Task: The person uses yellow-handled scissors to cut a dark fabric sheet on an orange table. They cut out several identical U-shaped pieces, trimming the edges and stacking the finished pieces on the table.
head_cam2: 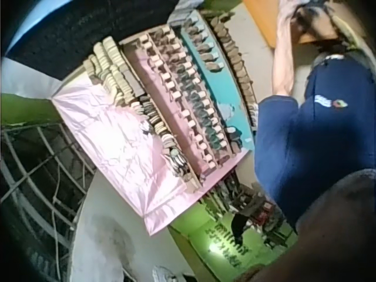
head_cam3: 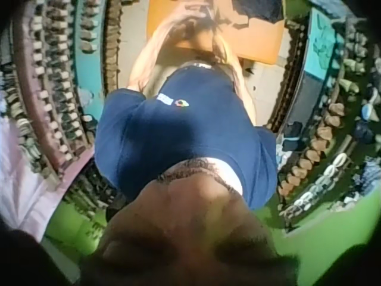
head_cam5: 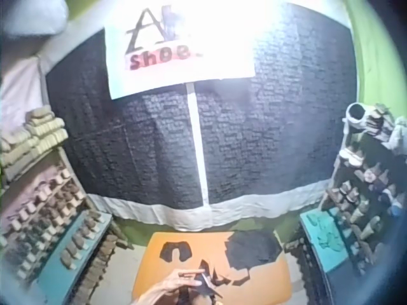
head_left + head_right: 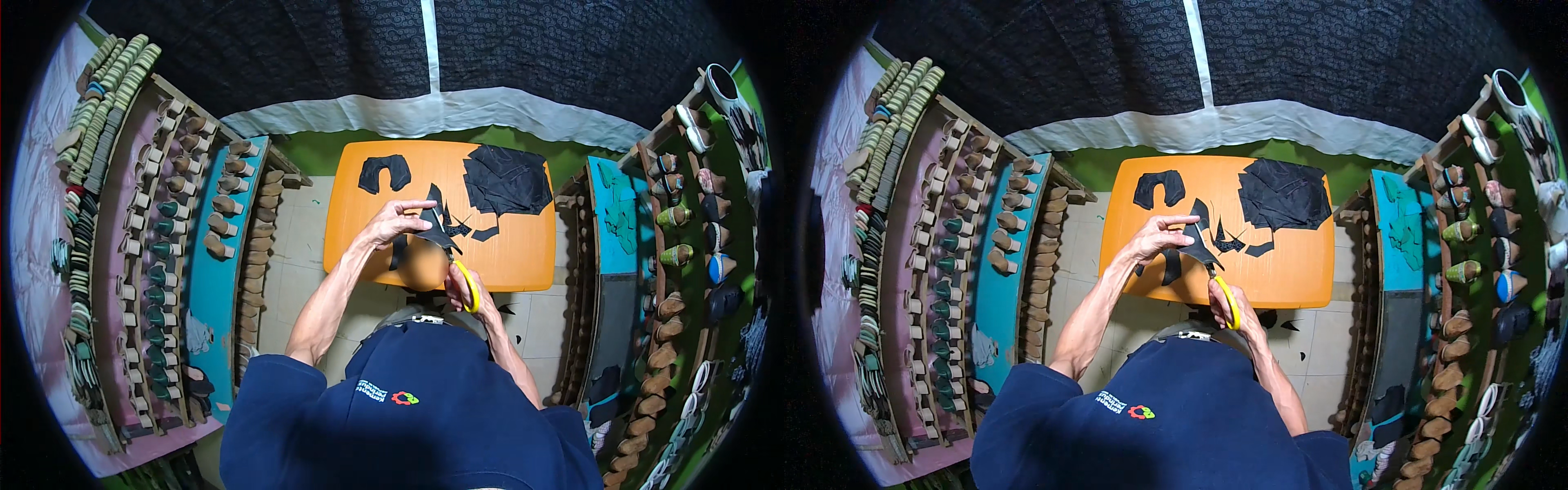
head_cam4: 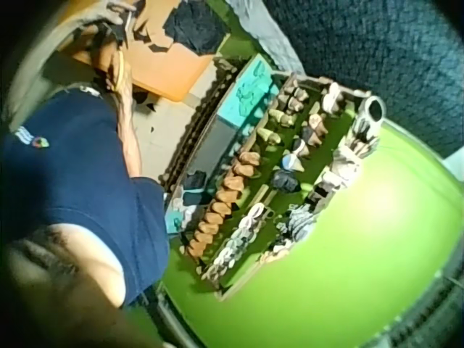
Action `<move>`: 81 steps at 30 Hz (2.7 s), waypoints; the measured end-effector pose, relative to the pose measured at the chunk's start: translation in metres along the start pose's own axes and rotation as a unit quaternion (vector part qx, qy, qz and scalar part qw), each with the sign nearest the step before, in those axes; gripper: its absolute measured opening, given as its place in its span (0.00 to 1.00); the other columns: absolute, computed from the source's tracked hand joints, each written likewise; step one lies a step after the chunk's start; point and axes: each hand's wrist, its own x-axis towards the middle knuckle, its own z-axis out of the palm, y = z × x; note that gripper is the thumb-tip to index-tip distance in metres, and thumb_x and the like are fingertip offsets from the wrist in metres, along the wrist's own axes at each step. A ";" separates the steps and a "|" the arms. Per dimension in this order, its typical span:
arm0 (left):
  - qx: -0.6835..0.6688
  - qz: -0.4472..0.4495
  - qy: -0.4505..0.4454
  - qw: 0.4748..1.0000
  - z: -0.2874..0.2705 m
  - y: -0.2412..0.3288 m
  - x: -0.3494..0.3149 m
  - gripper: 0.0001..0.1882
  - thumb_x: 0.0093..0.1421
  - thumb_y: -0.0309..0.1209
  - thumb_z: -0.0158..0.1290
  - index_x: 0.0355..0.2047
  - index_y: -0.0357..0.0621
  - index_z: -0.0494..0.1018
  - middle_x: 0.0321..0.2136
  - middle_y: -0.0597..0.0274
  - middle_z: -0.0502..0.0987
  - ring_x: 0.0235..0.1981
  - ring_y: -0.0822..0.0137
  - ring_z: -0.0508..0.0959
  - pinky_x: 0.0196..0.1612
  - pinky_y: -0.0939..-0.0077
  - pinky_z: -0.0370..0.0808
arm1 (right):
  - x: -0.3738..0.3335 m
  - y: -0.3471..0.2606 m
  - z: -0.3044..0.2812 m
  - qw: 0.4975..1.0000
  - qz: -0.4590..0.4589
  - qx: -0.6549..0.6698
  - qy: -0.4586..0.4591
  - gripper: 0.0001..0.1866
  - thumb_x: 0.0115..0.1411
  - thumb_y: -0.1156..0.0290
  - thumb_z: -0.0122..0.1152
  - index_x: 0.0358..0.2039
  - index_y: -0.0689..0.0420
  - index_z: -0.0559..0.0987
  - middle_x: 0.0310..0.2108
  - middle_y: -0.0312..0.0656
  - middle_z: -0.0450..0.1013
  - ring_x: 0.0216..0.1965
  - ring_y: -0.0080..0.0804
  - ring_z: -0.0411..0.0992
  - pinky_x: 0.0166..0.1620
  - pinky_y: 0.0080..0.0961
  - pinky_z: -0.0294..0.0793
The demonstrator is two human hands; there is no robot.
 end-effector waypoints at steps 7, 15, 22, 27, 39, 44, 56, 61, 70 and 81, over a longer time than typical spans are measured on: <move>-0.051 0.006 0.032 0.998 0.008 -0.011 -0.005 0.32 0.54 0.22 0.65 0.60 0.42 0.72 0.28 0.70 0.80 0.28 0.81 0.77 0.36 0.88 0.73 | -0.002 -0.003 0.001 1.000 0.001 -0.024 0.012 0.29 0.68 0.41 0.50 0.23 0.54 0.67 0.14 0.30 0.58 0.12 0.19 0.56 0.16 0.21 0.55; -0.095 0.021 0.042 0.994 0.015 -0.009 -0.011 0.30 0.56 0.21 0.63 0.60 0.41 0.71 0.29 0.67 0.81 0.31 0.80 0.79 0.39 0.87 0.76 | -0.004 -0.003 0.004 0.999 -0.019 -0.036 0.022 0.29 0.67 0.41 0.52 0.20 0.52 0.66 0.13 0.29 0.56 0.12 0.18 0.54 0.16 0.21 0.55; -0.121 0.054 0.062 0.989 0.023 -0.017 -0.012 0.29 0.56 0.22 0.63 0.60 0.39 0.71 0.35 0.62 0.82 0.34 0.77 0.80 0.40 0.86 0.76 | -0.001 0.002 0.004 1.000 -0.023 -0.006 0.020 0.29 0.66 0.40 0.54 0.19 0.51 0.65 0.13 0.28 0.56 0.11 0.18 0.54 0.15 0.21 0.54; -0.105 0.027 0.088 0.990 0.016 -0.013 -0.011 0.29 0.57 0.25 0.64 0.59 0.36 0.71 0.39 0.62 0.83 0.38 0.75 0.82 0.46 0.80 0.79 | -0.007 -0.007 0.002 0.999 0.000 -0.046 0.020 0.30 0.65 0.40 0.56 0.19 0.52 0.66 0.13 0.29 0.57 0.12 0.18 0.55 0.16 0.21 0.54; 0.013 -0.031 -0.064 0.997 -0.006 0.000 -0.006 0.30 0.54 0.22 0.64 0.59 0.43 0.73 0.37 0.66 0.80 0.35 0.79 0.79 0.42 0.83 0.77 | -0.008 0.001 -0.008 0.997 0.047 0.018 -0.055 0.28 0.67 0.41 0.53 0.26 0.54 0.69 0.15 0.28 0.56 0.14 0.18 0.55 0.18 0.19 0.55; 0.021 -0.027 -0.072 0.997 -0.007 -0.001 -0.006 0.31 0.54 0.23 0.64 0.59 0.44 0.73 0.33 0.70 0.80 0.32 0.80 0.78 0.42 0.84 0.76 | -0.008 0.001 -0.007 0.997 0.033 0.022 -0.059 0.27 0.67 0.41 0.53 0.29 0.55 0.69 0.16 0.28 0.56 0.15 0.18 0.54 0.18 0.19 0.54; -0.007 0.005 -0.028 1.000 0.000 -0.008 -0.004 0.29 0.55 0.23 0.63 0.58 0.44 0.74 0.37 0.68 0.80 0.36 0.79 0.77 0.45 0.82 0.75 | -0.007 0.006 -0.009 0.999 0.027 -0.014 -0.027 0.28 0.66 0.40 0.52 0.26 0.53 0.70 0.14 0.28 0.57 0.12 0.17 0.54 0.16 0.19 0.54; -0.028 0.001 -0.016 0.999 0.010 -0.001 -0.009 0.30 0.55 0.23 0.63 0.60 0.44 0.73 0.35 0.68 0.80 0.34 0.80 0.78 0.41 0.84 0.75 | -0.009 0.001 -0.007 1.000 0.024 -0.018 -0.006 0.28 0.66 0.39 0.53 0.24 0.53 0.70 0.13 0.28 0.57 0.12 0.18 0.55 0.16 0.20 0.55; -0.049 0.009 -0.002 0.999 0.010 -0.003 -0.009 0.30 0.56 0.24 0.63 0.60 0.41 0.72 0.32 0.66 0.82 0.30 0.81 0.77 0.38 0.84 0.75 | -0.010 0.001 -0.006 0.999 0.013 -0.041 0.000 0.29 0.66 0.40 0.53 0.21 0.54 0.69 0.12 0.29 0.58 0.11 0.19 0.55 0.16 0.21 0.57; -0.006 0.012 -0.014 1.000 0.004 -0.006 -0.011 0.31 0.54 0.24 0.64 0.60 0.41 0.72 0.29 0.68 0.82 0.25 0.85 0.73 0.31 0.88 0.69 | -0.003 0.011 -0.010 0.997 0.013 -0.057 -0.046 0.31 0.67 0.35 0.45 0.30 0.55 0.70 0.15 0.30 0.57 0.13 0.19 0.55 0.17 0.20 0.56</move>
